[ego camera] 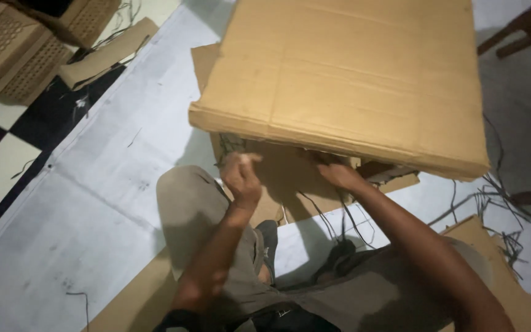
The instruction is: Packaging and strapping a wooden stool using cardboard sheets and plastic straps.
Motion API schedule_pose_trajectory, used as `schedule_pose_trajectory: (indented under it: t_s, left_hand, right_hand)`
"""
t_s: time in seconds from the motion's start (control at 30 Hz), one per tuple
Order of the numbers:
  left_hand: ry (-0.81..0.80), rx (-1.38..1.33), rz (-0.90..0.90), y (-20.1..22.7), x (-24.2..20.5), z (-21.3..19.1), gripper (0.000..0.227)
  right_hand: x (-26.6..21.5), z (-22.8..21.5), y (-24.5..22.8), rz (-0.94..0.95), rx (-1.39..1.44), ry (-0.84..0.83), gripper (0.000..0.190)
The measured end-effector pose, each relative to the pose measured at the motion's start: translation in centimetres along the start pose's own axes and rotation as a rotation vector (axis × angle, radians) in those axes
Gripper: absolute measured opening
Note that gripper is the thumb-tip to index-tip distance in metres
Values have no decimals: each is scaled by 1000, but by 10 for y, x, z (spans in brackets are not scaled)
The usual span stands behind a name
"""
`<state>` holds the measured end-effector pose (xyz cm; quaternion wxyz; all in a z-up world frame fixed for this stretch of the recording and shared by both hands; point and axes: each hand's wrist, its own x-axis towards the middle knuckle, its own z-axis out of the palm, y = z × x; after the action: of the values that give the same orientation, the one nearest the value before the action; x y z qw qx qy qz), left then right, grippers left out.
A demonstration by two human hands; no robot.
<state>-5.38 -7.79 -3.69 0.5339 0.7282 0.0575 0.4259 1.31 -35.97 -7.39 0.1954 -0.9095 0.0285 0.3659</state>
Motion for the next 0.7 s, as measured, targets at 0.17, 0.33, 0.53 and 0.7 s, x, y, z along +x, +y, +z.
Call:
schedule_pose_trajectory:
  t_s: [0.17,0.33,0.53,0.7]
  left_hand:
    - [-260,-68,156,66,-14,18,21]
    - [-489,-167,60,93,-43,44,21]
    - [-742,-376,-294,121,-108,84,25]
    - [-764,-471,-584,136,-147,104,21]
  right_hand:
    - [7,-8,55,-88,-158,136,83]
    - [-51,-40,50,-75,-147,134,77]
    - [-117,-74,34,-104,-95,164,72]
    - [-126,-71,46,-141,-10,228,63]
